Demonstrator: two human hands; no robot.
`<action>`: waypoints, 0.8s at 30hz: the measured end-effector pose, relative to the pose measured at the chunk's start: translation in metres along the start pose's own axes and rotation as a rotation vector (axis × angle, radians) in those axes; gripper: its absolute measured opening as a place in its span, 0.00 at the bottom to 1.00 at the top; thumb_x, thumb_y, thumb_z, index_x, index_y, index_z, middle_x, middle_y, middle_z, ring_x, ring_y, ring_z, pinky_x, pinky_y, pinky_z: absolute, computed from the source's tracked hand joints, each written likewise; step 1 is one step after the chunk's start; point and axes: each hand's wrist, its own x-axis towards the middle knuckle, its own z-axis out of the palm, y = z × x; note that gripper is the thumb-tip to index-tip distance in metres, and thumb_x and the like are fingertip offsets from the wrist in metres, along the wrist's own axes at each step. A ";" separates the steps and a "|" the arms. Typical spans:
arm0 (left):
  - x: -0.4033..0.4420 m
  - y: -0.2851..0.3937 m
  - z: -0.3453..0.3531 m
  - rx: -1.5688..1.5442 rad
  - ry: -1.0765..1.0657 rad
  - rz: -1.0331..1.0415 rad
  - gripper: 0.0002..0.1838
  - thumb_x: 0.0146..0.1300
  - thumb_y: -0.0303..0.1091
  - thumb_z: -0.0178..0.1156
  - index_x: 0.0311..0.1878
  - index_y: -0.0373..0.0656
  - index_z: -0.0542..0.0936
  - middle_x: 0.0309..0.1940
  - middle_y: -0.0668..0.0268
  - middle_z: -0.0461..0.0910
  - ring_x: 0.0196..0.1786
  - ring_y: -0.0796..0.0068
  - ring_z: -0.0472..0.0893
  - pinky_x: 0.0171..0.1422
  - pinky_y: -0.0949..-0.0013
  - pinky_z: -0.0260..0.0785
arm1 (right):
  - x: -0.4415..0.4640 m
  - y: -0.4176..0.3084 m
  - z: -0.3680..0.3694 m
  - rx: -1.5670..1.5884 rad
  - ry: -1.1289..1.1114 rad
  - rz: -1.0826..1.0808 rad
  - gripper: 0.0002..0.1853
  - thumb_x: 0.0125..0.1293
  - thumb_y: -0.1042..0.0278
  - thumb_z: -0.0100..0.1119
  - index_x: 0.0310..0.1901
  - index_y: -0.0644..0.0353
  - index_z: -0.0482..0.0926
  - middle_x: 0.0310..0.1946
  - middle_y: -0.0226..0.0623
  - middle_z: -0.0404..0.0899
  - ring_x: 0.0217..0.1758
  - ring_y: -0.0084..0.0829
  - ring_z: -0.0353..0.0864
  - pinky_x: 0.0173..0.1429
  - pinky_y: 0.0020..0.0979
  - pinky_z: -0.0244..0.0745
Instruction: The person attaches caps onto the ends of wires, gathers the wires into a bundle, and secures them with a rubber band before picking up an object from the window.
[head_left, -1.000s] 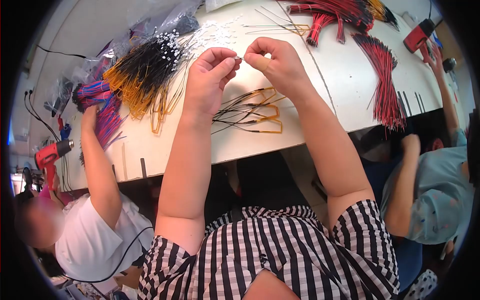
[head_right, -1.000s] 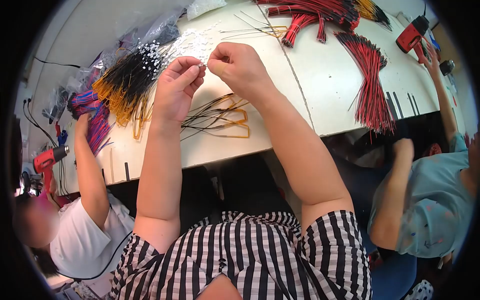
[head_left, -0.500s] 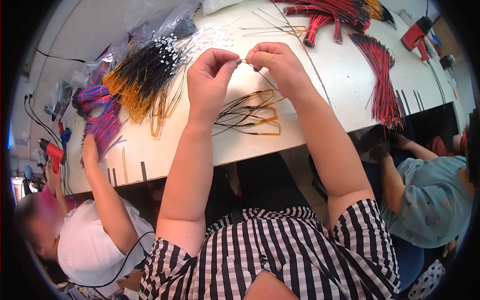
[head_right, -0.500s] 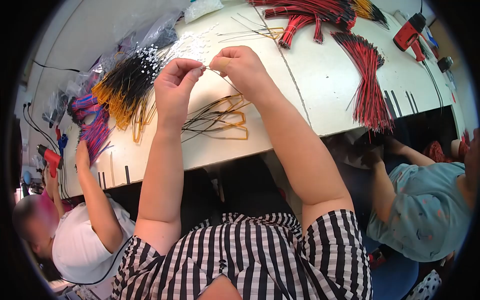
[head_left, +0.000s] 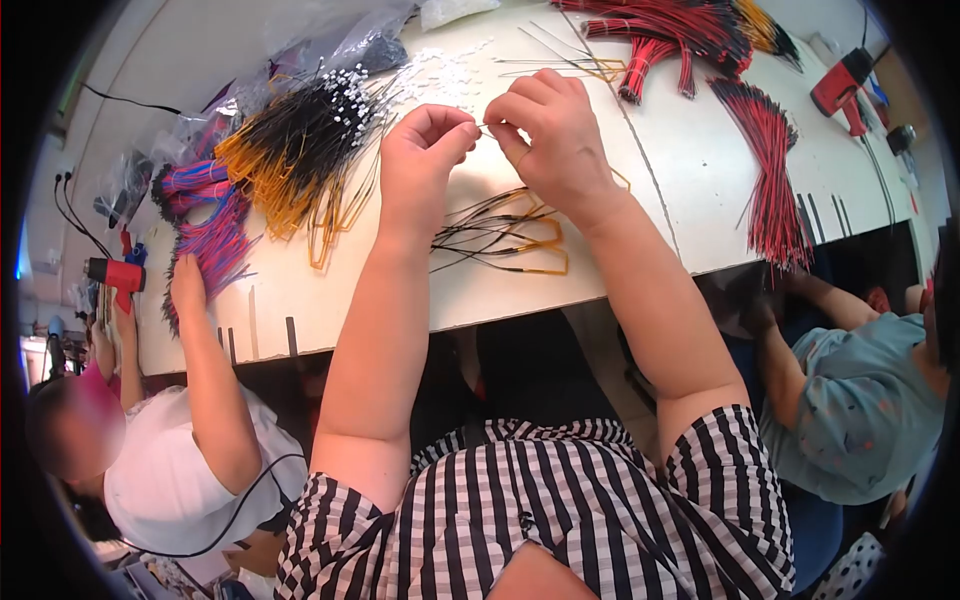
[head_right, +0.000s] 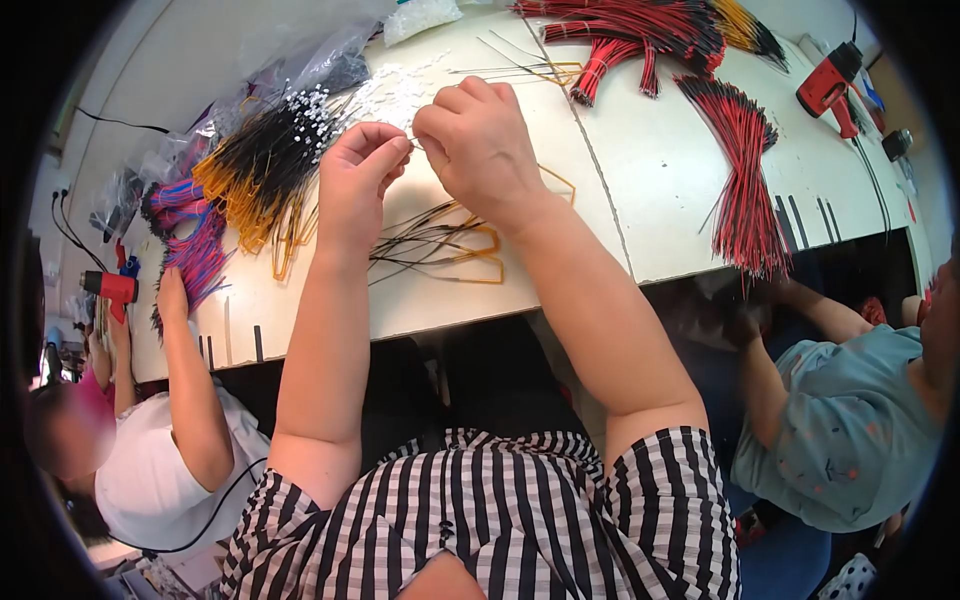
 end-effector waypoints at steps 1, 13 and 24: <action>-0.001 0.001 0.001 -0.002 0.003 -0.001 0.04 0.59 0.26 0.63 0.37 0.38 0.80 0.31 0.68 0.82 0.35 0.82 0.79 0.42 0.78 0.70 | -0.001 0.000 -0.001 0.002 -0.003 -0.001 0.03 0.51 0.77 0.62 0.28 0.60 0.78 0.25 0.31 0.78 0.32 0.33 0.73 0.37 0.32 0.67; -0.002 0.003 0.001 -0.233 -0.056 -0.071 0.06 0.61 0.24 0.62 0.41 0.37 0.80 0.36 0.62 0.84 0.39 0.77 0.81 0.45 0.76 0.73 | -0.002 -0.007 -0.006 0.410 -0.119 0.502 0.06 0.58 0.70 0.60 0.31 0.64 0.80 0.25 0.32 0.78 0.30 0.24 0.73 0.33 0.27 0.68; -0.003 0.002 0.004 -0.246 -0.066 0.034 0.05 0.60 0.23 0.62 0.40 0.37 0.79 0.36 0.63 0.83 0.39 0.77 0.81 0.46 0.76 0.72 | -0.005 -0.001 -0.001 0.862 -0.122 0.799 0.06 0.61 0.72 0.59 0.32 0.65 0.79 0.27 0.24 0.76 0.32 0.14 0.68 0.39 0.19 0.64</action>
